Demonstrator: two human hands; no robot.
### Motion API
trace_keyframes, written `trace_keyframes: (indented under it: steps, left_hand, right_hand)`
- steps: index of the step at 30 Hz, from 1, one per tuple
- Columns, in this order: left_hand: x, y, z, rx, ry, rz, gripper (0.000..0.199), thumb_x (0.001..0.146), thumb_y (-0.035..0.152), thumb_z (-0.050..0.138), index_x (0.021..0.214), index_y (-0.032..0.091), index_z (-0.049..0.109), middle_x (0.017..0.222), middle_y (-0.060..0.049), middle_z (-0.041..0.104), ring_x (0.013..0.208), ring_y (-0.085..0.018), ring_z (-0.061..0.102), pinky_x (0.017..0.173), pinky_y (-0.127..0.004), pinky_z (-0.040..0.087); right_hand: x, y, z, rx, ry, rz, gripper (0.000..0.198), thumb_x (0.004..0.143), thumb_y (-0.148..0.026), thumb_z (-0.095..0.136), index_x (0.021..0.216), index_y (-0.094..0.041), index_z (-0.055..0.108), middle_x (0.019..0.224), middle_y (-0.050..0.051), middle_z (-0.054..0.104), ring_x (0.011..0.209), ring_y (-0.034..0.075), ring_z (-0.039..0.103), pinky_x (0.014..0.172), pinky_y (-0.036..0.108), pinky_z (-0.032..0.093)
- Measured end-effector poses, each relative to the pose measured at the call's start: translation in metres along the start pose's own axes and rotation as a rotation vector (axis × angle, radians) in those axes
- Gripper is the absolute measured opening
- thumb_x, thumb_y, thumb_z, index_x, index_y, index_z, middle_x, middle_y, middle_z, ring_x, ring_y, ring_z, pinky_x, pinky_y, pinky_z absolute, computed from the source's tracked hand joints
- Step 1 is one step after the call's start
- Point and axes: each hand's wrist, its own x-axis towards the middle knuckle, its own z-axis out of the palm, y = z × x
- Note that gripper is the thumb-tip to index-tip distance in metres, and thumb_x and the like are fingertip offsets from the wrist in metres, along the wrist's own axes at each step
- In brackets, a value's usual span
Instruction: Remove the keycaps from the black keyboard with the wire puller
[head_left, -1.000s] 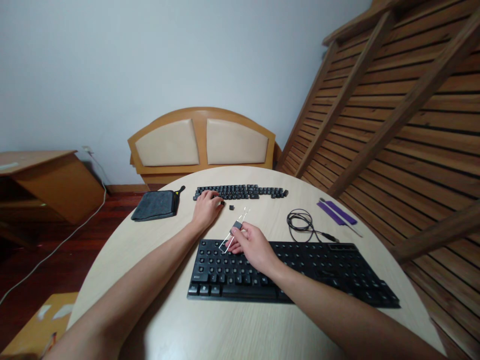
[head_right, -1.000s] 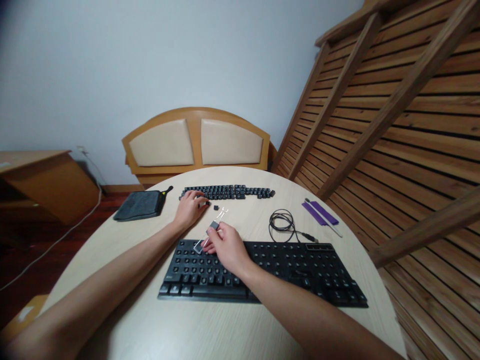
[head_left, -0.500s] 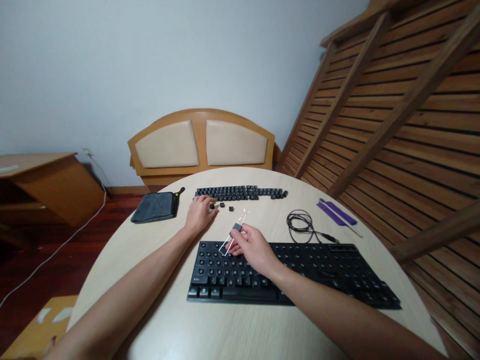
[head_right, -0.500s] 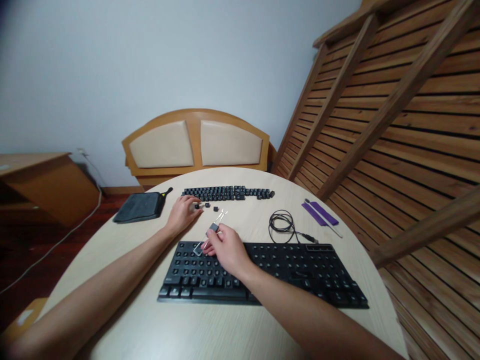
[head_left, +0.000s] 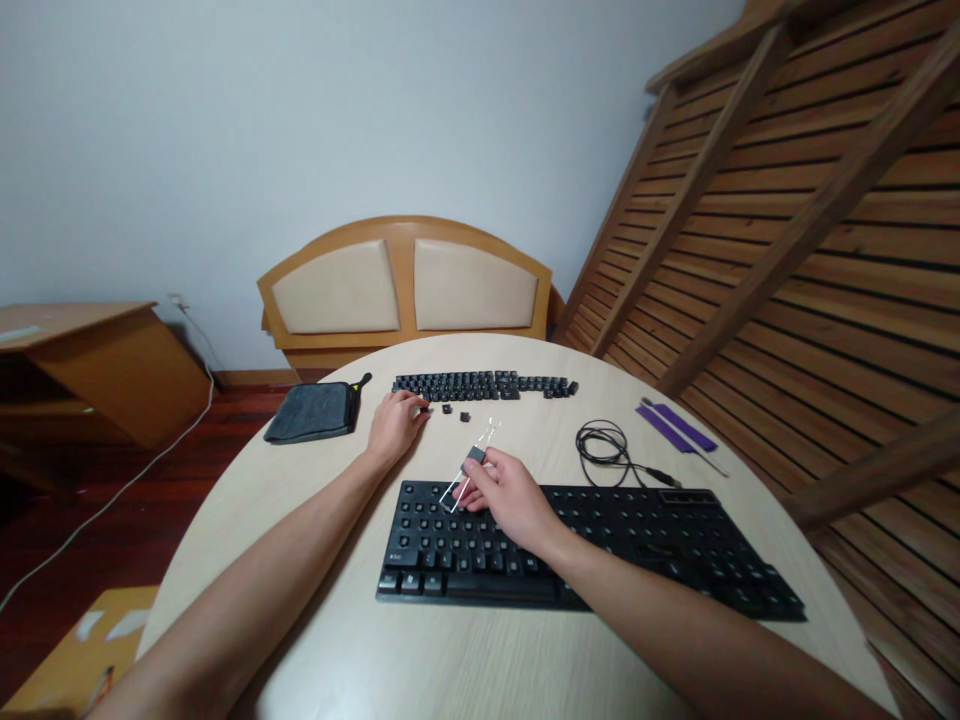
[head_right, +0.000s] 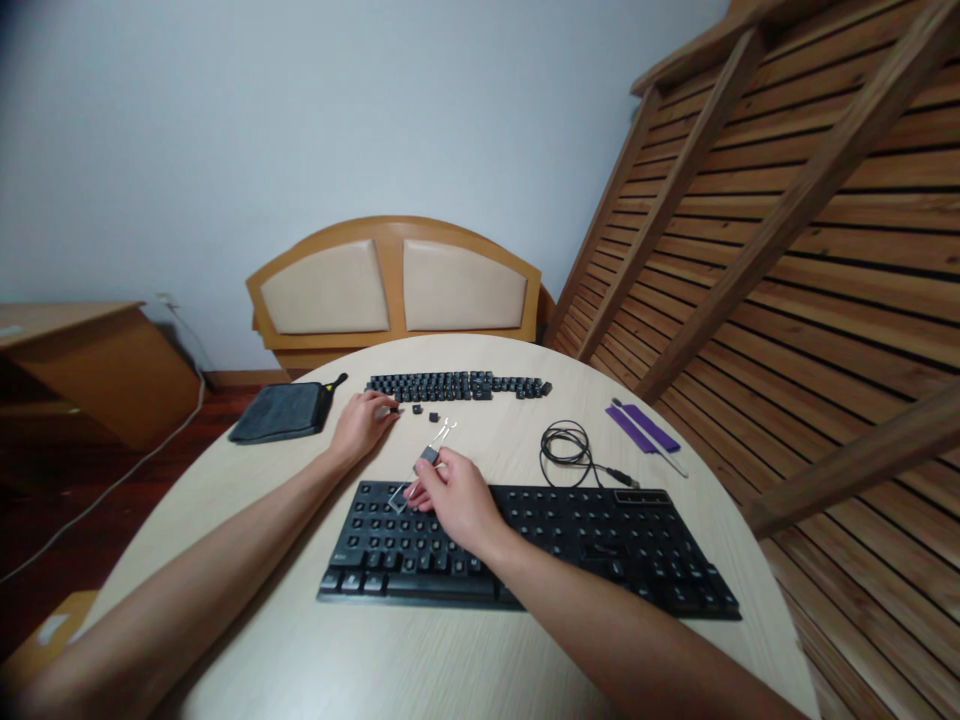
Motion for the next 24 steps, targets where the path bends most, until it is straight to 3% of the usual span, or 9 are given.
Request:
trace_keyframes:
  steps: [24]
  left_hand:
    - [0.0012,0.0029,-0.0047,-0.094,0.008,-0.069,0.022,0.082,0.022,0.065,0.104,0.019,0.068,0.108,-0.011,0.068,0.104,-0.031,0.059,0.093,-0.044,0.047]
  right_hand:
    - [-0.002,-0.0036,0.0002,-0.054,-0.012,-0.016,0.029,0.09,-0.044,0.057,0.077,-0.019,0.05,0.07,0.003,0.07,0.06,0.013,0.068,0.057,0.025,0.054]
